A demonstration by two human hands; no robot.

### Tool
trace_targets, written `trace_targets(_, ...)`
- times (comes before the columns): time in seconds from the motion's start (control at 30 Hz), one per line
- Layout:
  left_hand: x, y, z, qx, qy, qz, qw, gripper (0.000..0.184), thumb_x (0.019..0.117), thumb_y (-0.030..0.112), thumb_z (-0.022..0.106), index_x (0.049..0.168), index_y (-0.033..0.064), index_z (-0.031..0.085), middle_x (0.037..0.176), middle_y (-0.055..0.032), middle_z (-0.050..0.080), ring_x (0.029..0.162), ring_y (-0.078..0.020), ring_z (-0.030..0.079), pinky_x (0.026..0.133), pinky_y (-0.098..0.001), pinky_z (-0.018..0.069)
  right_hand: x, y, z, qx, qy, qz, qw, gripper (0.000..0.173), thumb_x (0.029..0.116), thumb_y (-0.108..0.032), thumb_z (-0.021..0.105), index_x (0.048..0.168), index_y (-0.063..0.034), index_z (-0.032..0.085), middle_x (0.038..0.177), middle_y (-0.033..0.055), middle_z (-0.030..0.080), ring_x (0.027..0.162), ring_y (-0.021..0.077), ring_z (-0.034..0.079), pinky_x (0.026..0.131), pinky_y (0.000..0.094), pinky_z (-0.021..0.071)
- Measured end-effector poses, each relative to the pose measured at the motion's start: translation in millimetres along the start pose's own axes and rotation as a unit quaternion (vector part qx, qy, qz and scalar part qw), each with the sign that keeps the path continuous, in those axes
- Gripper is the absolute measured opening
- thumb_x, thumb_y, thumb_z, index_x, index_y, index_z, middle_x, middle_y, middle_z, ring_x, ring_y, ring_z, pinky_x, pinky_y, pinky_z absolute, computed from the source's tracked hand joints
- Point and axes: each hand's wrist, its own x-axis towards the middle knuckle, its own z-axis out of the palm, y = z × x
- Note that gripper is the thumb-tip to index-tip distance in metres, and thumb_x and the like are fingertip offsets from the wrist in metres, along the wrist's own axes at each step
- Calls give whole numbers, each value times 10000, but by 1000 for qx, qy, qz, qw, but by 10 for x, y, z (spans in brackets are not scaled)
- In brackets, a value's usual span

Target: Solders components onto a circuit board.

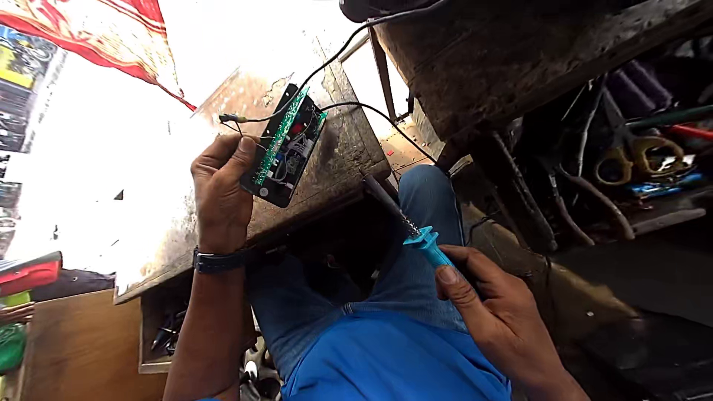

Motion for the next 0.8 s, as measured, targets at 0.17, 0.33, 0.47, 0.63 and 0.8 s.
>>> trace_targets(0.17,-40,-14,52,14,11,13,1000,90,1000,51,616,1033,36,698,941,-44,737,862,-138,716,832,-344,615,26,-5,-22,0,-3,-6,1000,371,1086,-362,498,1197,-52,670,850,-57,661,685,-9,598,578,156,515)
trace_targets(0.33,-266,-45,187,82,-12,81,993,96,998,55,631,1077,48,686,1000,-24,723,899,-132,705,833,-323,609,14,-35,-2,5,-9,-1,1000,367,1088,-339,500,1201,-32,667,845,-47,662,680,-1,601,578,160,522)
trace_targets(0.47,-512,-113,300,175,-31,155,972,145,979,52,670,1119,52,707,1138,-23,650,964,-93,670,770,-215,599,11,-90,18,0,-16,5,1000,365,1090,-315,500,1207,-8,660,846,-26,665,675,21,606,579,176,531)
trace_targets(0.63,-354,-206,450,219,-9,220,951,123,953,83,710,1024,-9,748,1043,-85,658,844,-88,635,714,-219,552,21,-177,15,-23,-21,-15,999,347,1091,-269,507,1204,25,652,851,-4,657,684,39,606,596,191,541)
trace_targets(0.8,-380,-252,409,257,-23,249,934,139,954,136,715,1020,26,768,1067,-117,647,863,-98,623,738,-228,537,14,-233,54,-40,-18,-12,999,339,1090,-245,508,1210,39,651,842,8,654,674,54,604,586,199,541)
